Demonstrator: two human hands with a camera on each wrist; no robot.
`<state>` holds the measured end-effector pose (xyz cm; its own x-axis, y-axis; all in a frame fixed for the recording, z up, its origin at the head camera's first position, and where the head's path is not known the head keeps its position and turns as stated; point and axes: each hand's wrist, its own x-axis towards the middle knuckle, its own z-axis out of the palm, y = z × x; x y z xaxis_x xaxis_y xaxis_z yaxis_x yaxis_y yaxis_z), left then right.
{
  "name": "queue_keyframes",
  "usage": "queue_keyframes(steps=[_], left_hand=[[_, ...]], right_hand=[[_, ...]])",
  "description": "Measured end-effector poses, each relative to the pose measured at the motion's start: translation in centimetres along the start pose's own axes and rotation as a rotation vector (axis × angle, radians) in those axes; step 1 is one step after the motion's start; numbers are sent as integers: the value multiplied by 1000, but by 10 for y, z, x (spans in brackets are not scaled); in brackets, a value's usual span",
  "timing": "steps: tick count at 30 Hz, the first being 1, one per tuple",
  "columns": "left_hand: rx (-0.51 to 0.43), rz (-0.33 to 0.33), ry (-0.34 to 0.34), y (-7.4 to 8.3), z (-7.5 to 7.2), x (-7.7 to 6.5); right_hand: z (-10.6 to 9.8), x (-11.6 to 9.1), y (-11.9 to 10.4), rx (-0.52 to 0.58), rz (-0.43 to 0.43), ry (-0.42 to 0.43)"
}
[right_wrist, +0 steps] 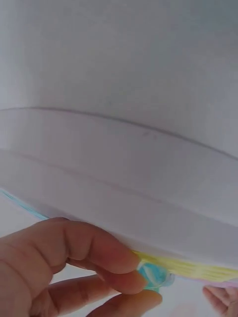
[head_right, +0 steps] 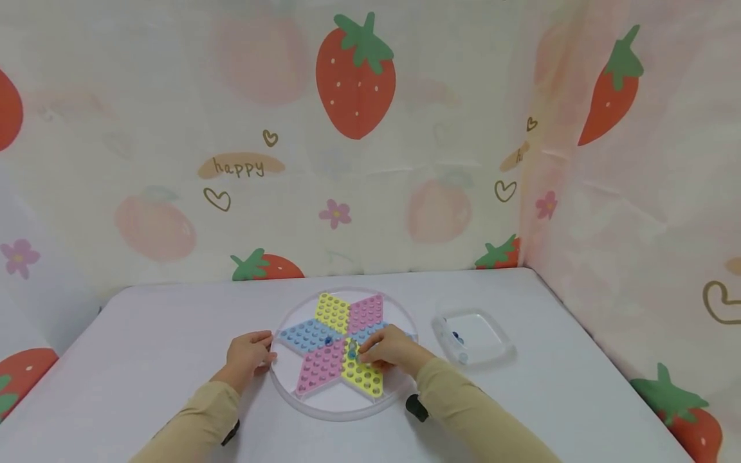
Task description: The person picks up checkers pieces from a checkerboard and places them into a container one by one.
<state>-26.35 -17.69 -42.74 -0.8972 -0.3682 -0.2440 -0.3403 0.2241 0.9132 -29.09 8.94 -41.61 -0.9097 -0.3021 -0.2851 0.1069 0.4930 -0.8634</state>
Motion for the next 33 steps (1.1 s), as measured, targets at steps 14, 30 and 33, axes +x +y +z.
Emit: queue_keyframes(steps=[14,30,33], left_hand=[[-2,3,2,3,0,-4],[20,-11,7,4,1,-4],[21,-4,-4,5,1,-5]], right_hand=[[6,1,-3,-56,14,51],[9,-1,-8,-127,36,76],[7,-2,-7,-112,38,68]])
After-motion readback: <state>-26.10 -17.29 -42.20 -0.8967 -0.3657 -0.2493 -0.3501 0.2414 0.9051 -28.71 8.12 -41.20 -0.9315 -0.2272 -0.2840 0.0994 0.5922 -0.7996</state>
